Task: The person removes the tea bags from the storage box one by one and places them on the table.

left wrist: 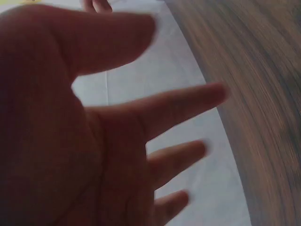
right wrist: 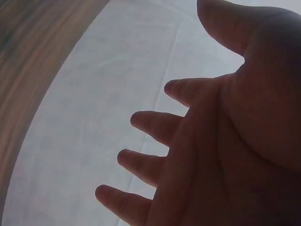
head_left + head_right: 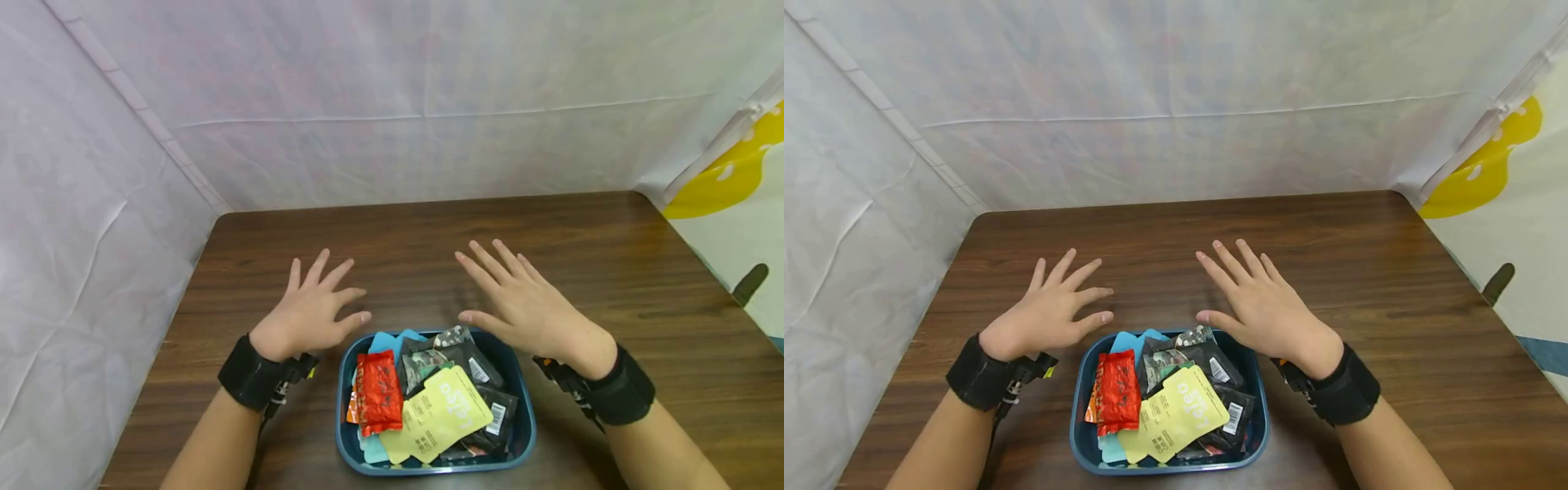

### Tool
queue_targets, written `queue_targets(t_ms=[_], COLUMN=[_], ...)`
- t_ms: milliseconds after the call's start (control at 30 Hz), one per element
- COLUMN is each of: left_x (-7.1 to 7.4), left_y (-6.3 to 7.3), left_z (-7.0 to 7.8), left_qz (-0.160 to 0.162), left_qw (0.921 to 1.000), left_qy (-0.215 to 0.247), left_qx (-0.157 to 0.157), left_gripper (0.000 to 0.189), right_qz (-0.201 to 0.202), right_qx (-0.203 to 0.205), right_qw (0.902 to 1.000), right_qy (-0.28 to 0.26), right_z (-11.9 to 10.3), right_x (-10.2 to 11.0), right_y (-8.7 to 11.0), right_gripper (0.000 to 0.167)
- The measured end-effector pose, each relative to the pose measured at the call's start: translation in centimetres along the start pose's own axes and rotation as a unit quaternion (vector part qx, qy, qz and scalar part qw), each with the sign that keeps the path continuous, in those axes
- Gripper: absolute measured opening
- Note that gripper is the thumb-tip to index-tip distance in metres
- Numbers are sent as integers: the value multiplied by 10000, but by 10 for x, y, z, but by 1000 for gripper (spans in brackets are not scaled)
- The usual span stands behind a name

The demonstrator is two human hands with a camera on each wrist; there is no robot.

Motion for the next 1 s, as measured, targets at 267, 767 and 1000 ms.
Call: queue_targets(t_ms=[267,767,1000], left_x=[-15,-19,-22], left_y=[8,9,15], left_z=[20,24,11], left_qz=[-1000,-1266,-1314], left_qw=[9931,9757,9770], left_qy=[307,1334,1484], left_qx=[-529,-1189,-790], left_gripper=[24,8,3], right_qz=[-3,-680,-263], right_qx=[1090,2053,2155], right_qw=[9939,9759,9712], right_qy=[-167,-288,-981], right_z=[-49,-99,-94], right_x=[2,-23,4], right_y=[10,23,26], right_gripper=[73,38,33])
Point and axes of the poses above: each hand's wrist, its own y-axis away from the middle knuckle, its own x-axis out of the back of the hand, z = x × y, the point moved 7 cm from there along -y, towards the middle knuckle, and after that the axes turned 4 degrees about x, right-handed, at the moved point
